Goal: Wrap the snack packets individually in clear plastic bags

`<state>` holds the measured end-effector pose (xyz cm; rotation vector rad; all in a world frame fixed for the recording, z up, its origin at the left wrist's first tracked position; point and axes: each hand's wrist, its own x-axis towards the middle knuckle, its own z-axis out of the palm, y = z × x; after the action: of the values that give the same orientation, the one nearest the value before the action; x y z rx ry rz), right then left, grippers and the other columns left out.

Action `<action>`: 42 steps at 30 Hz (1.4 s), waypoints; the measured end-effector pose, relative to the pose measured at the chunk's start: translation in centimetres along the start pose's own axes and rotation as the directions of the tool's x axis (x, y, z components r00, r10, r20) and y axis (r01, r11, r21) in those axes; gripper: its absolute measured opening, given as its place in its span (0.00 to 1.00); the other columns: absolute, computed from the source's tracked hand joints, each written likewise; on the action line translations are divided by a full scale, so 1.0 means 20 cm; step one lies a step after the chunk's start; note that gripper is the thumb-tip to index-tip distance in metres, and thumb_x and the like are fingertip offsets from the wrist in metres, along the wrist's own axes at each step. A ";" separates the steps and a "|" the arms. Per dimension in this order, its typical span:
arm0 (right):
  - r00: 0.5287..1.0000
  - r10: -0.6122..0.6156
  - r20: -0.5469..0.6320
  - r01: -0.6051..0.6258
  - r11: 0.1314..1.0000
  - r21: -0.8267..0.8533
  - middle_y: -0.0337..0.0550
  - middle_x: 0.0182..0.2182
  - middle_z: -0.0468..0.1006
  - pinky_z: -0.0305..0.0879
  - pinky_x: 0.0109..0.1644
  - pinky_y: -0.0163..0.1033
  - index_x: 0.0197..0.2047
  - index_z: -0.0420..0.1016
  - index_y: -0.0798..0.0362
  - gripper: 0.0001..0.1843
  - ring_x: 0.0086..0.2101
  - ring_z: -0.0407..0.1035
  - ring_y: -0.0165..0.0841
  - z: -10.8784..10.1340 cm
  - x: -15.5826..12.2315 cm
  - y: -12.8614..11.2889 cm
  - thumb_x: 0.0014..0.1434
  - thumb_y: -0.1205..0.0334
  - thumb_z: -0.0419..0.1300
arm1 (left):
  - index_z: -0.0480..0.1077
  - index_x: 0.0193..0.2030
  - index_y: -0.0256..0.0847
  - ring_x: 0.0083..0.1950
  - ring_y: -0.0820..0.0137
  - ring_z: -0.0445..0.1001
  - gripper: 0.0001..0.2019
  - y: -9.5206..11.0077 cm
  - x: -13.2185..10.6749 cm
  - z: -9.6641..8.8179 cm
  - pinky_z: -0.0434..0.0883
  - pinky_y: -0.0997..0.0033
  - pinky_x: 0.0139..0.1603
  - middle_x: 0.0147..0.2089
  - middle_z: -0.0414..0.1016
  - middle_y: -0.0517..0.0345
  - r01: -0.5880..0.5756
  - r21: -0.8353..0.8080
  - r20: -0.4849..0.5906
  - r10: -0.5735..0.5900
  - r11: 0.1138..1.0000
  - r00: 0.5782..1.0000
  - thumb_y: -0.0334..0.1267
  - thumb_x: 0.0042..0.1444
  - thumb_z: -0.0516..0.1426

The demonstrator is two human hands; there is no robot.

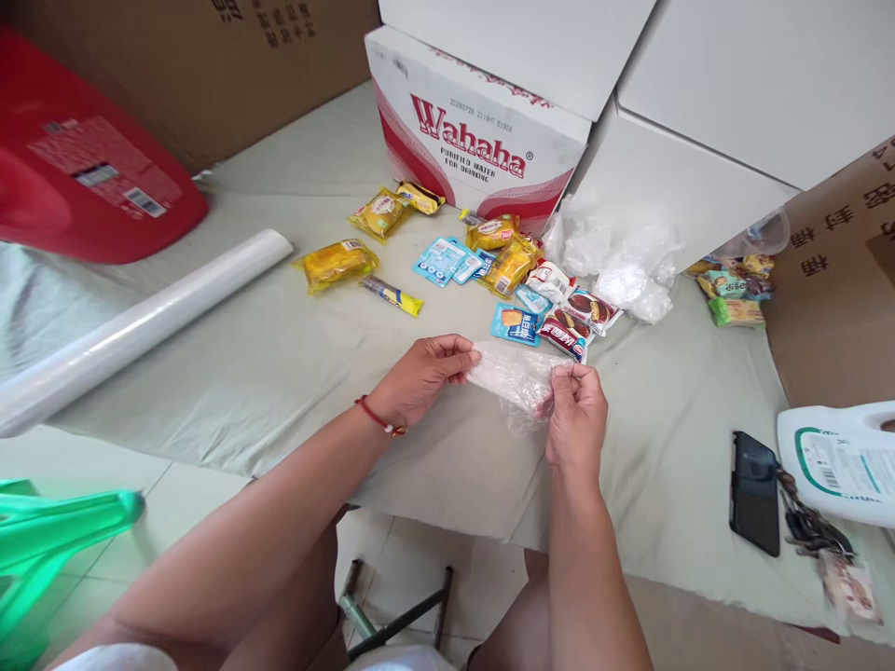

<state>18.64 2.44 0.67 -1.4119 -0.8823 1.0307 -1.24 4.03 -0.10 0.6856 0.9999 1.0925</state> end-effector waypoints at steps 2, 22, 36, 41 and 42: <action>1.000 -0.008 0.001 0.008 1.000 0.026 0.29 0.22 0.69 0.58 0.21 0.31 0.36 0.70 0.49 0.21 0.19 0.61 0.25 0.00 -0.01 0.00 0.51 0.46 0.73 | 0.70 0.27 0.38 0.31 0.76 0.66 0.12 0.03 -0.02 0.00 0.65 0.74 0.35 0.29 0.70 0.63 -0.002 -0.103 0.016 0.003 0.995 1.000 0.40 0.45 0.69; 0.974 -0.007 0.226 -0.100 0.883 0.459 0.37 0.25 0.74 0.65 0.27 0.33 0.28 0.74 0.51 0.09 0.22 0.65 0.26 -0.04 -0.02 -0.11 0.53 0.55 0.63 | 0.66 0.24 0.38 0.26 0.79 0.63 0.08 0.01 0.02 -0.01 0.61 0.76 0.29 0.24 0.65 0.66 -0.019 -0.335 0.000 0.020 0.942 1.000 0.25 0.38 0.62; 0.832 0.311 0.460 -0.386 0.919 0.078 0.40 0.34 0.81 0.68 0.33 0.37 0.40 0.82 0.48 0.21 0.30 0.71 0.33 0.12 -0.12 -0.02 0.41 0.53 0.78 | 0.81 0.36 0.42 0.49 0.67 0.70 0.08 -0.02 -0.03 0.04 0.70 0.71 0.43 0.52 0.73 0.52 -0.378 0.081 0.044 0.376 0.922 0.926 0.37 0.48 0.67; 0.952 0.178 0.248 -0.228 0.955 0.191 0.39 0.31 0.78 0.68 0.31 0.39 0.37 0.78 0.48 0.21 0.29 0.69 0.33 0.13 -0.08 0.00 0.42 0.52 0.77 | 0.75 0.46 0.42 0.53 0.62 0.69 0.23 -0.04 -0.05 0.05 0.75 0.66 0.43 0.54 0.70 0.49 -0.100 0.065 -0.073 0.105 0.993 0.992 0.56 0.51 0.66; 0.966 0.150 0.208 -0.194 0.958 0.210 0.39 0.30 0.78 0.69 0.32 0.39 0.37 0.78 0.48 0.21 0.29 0.69 0.33 0.13 -0.07 0.00 0.40 0.54 0.78 | 0.74 0.44 0.40 0.52 0.63 0.70 0.24 -0.04 -0.06 0.06 0.75 0.65 0.42 0.52 0.71 0.49 -0.032 0.035 -0.047 0.034 0.999 0.998 0.59 0.52 0.64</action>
<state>15.72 1.94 0.75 -1.2248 -0.7573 1.3745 0.03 2.72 0.04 0.7088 1.0537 1.1274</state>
